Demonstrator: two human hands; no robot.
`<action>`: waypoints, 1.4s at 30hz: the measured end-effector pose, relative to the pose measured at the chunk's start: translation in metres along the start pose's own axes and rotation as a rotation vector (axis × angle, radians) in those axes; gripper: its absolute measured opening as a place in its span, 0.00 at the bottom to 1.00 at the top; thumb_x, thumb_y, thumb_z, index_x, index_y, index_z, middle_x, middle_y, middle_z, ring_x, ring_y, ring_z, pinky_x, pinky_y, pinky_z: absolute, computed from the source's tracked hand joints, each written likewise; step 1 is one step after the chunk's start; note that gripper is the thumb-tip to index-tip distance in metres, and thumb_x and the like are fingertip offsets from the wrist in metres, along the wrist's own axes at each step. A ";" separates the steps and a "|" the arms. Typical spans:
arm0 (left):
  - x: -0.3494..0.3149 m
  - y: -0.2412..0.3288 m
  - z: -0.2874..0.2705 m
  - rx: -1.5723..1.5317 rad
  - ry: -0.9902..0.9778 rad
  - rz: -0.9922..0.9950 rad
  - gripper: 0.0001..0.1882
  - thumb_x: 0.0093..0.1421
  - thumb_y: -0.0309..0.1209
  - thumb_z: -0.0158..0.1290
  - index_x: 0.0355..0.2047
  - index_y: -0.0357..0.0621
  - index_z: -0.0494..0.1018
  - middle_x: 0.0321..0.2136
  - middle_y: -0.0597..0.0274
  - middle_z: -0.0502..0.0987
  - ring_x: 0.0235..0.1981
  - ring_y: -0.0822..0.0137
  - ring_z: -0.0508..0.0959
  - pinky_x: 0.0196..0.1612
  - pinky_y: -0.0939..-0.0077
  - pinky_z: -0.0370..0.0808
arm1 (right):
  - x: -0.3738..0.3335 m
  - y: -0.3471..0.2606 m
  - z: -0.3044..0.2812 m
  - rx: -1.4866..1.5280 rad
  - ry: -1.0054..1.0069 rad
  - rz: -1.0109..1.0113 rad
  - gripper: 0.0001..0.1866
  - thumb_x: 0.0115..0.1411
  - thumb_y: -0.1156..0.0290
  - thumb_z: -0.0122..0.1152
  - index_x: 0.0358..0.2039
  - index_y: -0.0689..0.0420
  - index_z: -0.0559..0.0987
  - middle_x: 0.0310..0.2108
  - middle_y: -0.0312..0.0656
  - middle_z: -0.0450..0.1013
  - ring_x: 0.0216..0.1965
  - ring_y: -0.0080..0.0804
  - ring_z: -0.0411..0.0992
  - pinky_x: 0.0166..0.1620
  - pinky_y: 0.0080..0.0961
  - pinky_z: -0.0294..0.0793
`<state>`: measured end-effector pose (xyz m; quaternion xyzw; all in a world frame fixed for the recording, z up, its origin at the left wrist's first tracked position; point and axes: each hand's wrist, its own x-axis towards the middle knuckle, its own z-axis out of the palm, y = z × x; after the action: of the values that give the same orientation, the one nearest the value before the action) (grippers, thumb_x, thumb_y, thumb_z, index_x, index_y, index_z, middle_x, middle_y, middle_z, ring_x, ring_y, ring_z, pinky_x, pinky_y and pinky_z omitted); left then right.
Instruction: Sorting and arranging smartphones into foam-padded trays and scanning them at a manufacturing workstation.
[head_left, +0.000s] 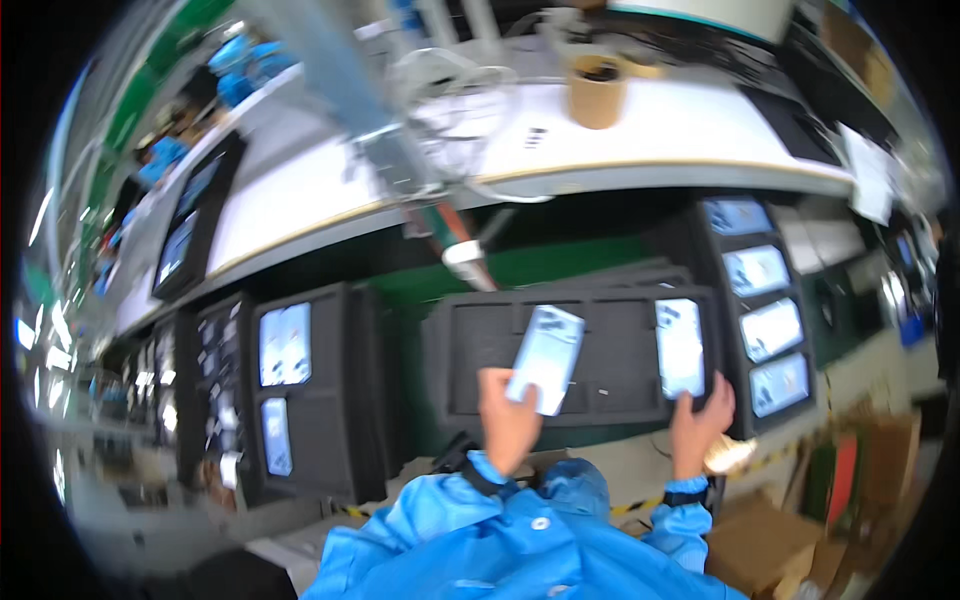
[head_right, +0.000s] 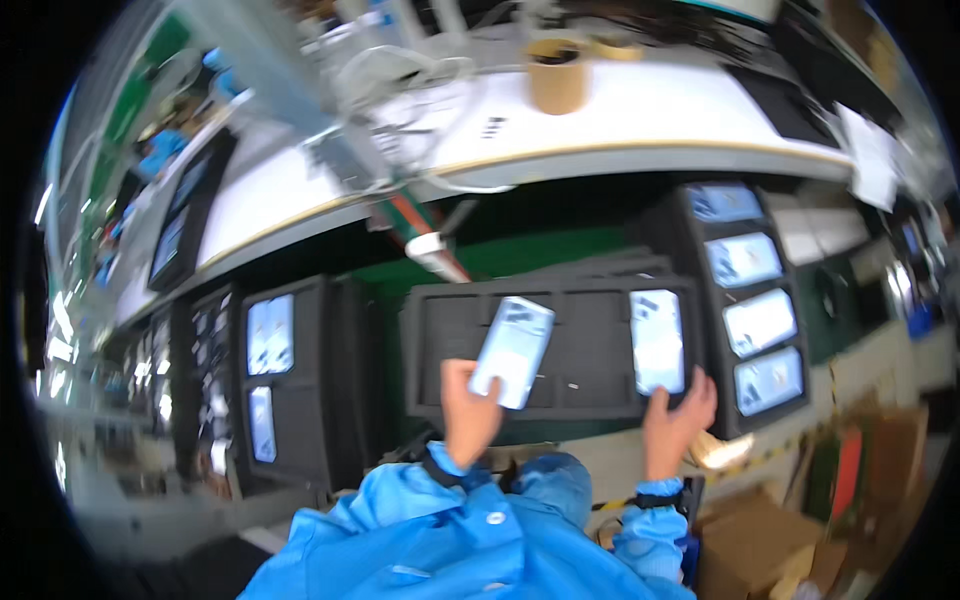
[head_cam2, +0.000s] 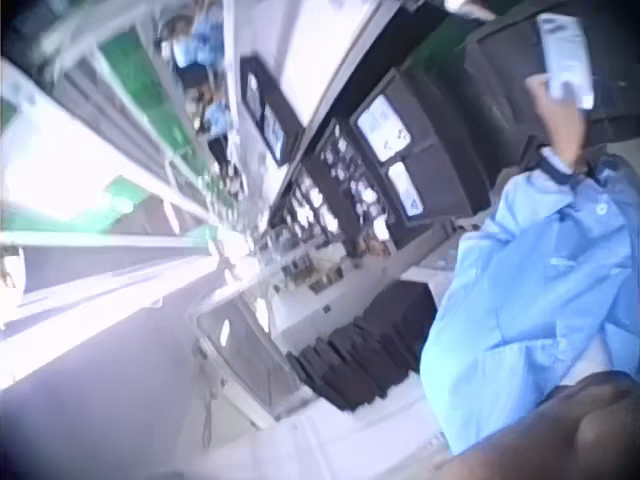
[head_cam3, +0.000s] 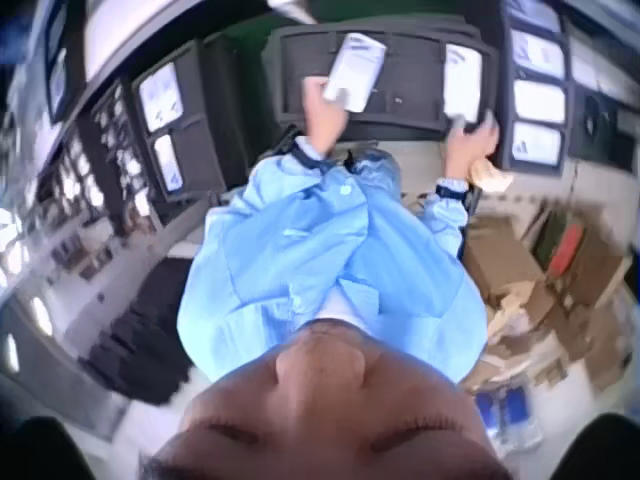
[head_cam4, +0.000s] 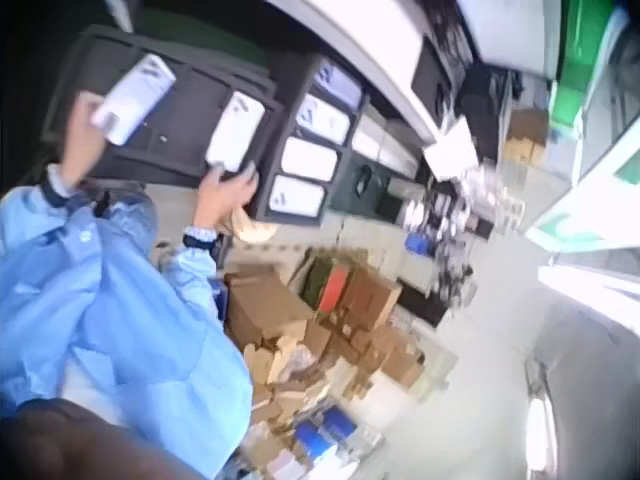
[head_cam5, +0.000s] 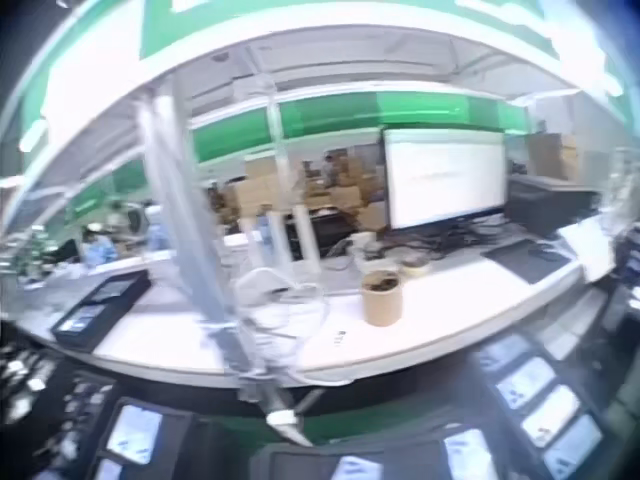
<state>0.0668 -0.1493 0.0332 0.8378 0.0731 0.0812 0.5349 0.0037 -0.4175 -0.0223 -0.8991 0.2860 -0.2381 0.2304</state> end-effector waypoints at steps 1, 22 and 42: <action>-0.006 -0.003 0.005 0.104 -0.061 0.067 0.14 0.53 0.23 0.57 0.39 0.37 0.67 0.33 0.47 0.73 0.35 0.47 0.75 0.40 0.59 0.73 | -0.003 0.006 0.005 0.025 0.028 -0.026 0.31 0.53 0.71 0.62 0.59 0.63 0.69 0.58 0.55 0.66 0.61 0.54 0.60 0.64 0.45 0.57; -0.002 -0.071 -0.252 0.388 0.092 0.399 0.12 0.49 0.30 0.60 0.35 0.43 0.78 0.39 0.54 0.79 0.44 0.52 0.77 0.48 0.58 0.74 | -0.052 -0.320 0.044 0.838 -0.823 -0.395 0.12 0.60 0.75 0.59 0.45 0.62 0.79 0.39 0.40 0.78 0.41 0.25 0.75 0.47 0.23 0.74; 0.049 -0.146 -0.495 0.023 -0.041 0.074 0.22 0.51 0.18 0.52 0.49 0.35 0.70 0.28 0.54 0.79 0.28 0.65 0.79 0.31 0.71 0.72 | -0.164 -0.530 0.174 0.874 -1.135 0.114 0.12 0.54 0.68 0.69 0.36 0.61 0.80 0.29 0.38 0.76 0.27 0.24 0.72 0.29 0.21 0.69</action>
<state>0.0034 0.3601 0.1088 0.8474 0.0319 0.0831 0.5234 0.1970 0.1208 0.0850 -0.6937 0.0470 0.1856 0.6943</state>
